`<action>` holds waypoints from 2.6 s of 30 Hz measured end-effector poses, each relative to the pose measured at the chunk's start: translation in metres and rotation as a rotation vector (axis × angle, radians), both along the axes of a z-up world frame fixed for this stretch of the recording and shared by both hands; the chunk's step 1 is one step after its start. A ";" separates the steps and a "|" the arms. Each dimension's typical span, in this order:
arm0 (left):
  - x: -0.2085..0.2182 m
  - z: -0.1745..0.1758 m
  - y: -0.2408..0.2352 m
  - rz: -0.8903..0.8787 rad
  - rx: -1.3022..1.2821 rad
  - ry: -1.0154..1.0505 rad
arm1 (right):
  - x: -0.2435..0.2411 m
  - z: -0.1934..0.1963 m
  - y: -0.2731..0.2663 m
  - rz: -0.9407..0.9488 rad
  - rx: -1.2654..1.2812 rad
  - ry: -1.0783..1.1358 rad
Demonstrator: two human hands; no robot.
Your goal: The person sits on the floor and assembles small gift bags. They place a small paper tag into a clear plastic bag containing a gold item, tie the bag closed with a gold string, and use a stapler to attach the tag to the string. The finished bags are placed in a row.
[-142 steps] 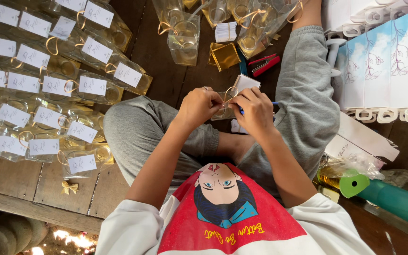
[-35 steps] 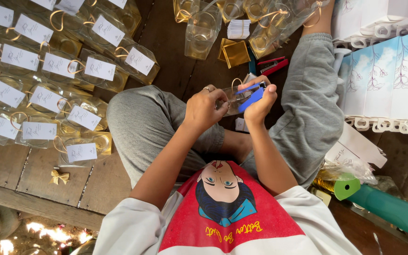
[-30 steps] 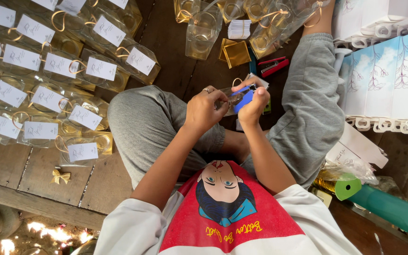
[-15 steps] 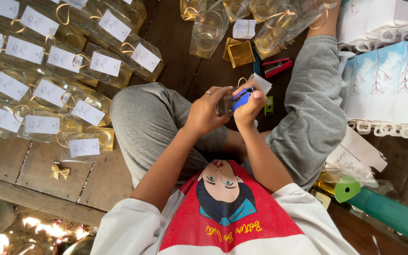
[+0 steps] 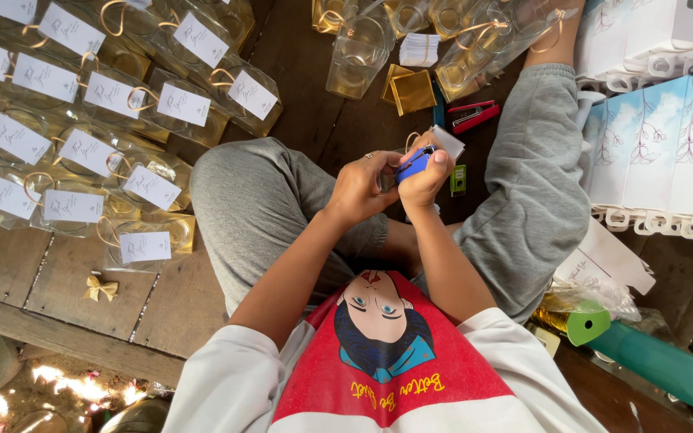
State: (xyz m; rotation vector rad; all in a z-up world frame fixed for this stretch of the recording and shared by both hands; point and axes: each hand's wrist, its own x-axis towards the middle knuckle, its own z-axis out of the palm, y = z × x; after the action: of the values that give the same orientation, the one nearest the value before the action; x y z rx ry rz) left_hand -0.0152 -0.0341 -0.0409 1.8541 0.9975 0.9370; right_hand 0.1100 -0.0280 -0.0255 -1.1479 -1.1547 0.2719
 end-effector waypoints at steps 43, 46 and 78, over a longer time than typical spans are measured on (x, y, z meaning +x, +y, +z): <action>0.028 0.069 -0.058 0.117 -0.970 -1.052 | 0.042 0.082 -0.110 0.310 -0.450 -0.054; 0.027 0.079 -0.059 0.041 -1.022 -1.160 | 0.047 0.078 -0.115 0.356 -0.474 0.080; 0.046 0.092 -0.076 0.284 -0.745 -1.072 | 0.022 0.114 -0.117 0.043 -0.131 -0.378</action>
State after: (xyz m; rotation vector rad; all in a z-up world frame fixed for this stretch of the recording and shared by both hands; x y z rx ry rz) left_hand 0.0305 -0.1105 0.0507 0.4419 0.7369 1.2686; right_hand 0.1322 -0.1446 0.0885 -1.3267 -1.5121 0.1684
